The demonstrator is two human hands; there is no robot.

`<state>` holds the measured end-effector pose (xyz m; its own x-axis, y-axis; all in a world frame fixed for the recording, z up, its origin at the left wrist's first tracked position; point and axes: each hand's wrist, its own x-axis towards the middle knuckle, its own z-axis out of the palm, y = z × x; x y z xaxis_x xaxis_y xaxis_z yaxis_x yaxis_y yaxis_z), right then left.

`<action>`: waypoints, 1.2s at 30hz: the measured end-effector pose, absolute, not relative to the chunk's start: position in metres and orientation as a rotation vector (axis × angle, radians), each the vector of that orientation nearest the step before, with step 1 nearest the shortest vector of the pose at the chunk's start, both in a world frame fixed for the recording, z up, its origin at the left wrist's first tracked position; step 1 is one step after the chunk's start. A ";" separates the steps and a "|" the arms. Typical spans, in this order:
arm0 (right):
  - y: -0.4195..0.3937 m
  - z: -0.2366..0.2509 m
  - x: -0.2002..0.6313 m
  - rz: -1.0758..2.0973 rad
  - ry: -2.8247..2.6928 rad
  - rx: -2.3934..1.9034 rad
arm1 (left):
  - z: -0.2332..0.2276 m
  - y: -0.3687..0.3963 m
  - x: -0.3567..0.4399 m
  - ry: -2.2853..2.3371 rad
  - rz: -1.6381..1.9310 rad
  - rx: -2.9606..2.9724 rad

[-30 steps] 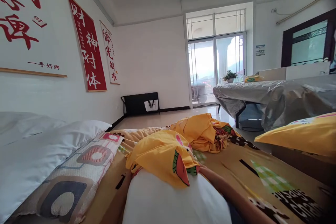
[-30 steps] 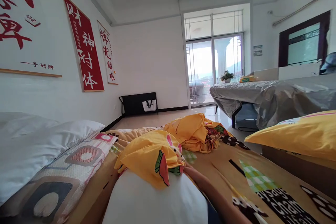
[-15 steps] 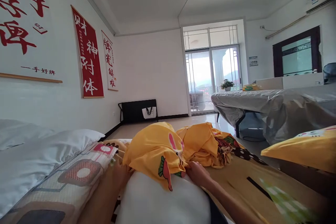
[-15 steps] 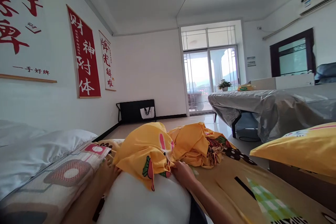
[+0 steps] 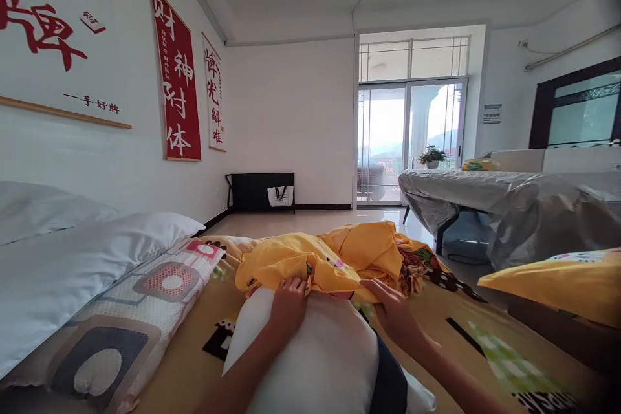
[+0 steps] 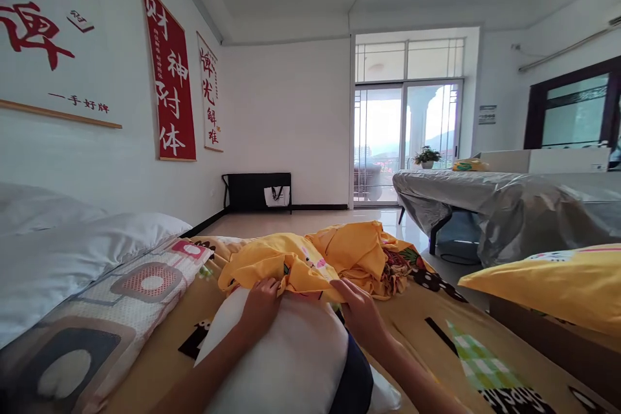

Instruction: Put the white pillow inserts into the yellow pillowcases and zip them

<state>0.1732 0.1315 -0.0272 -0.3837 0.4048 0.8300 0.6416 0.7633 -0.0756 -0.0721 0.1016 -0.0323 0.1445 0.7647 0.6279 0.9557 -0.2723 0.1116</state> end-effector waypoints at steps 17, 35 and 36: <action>0.070 -0.089 0.235 -0.452 -2.656 -0.952 | -0.057 -0.099 -0.207 -1.586 -0.930 -2.388; 0.020 -0.099 0.260 0.033 -2.609 -1.161 | -0.071 -0.158 -0.201 -0.977 -0.324 -2.111; 0.023 -0.090 0.267 0.020 -2.596 -1.165 | -0.058 -0.163 -0.203 -1.003 -0.352 -2.111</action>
<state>0.2668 0.0225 -0.0898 -0.6286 0.7328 0.2604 0.7287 0.6720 -0.1319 -0.2027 -0.1627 -0.0582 0.6540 0.5445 0.5253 0.7533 -0.4042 -0.5189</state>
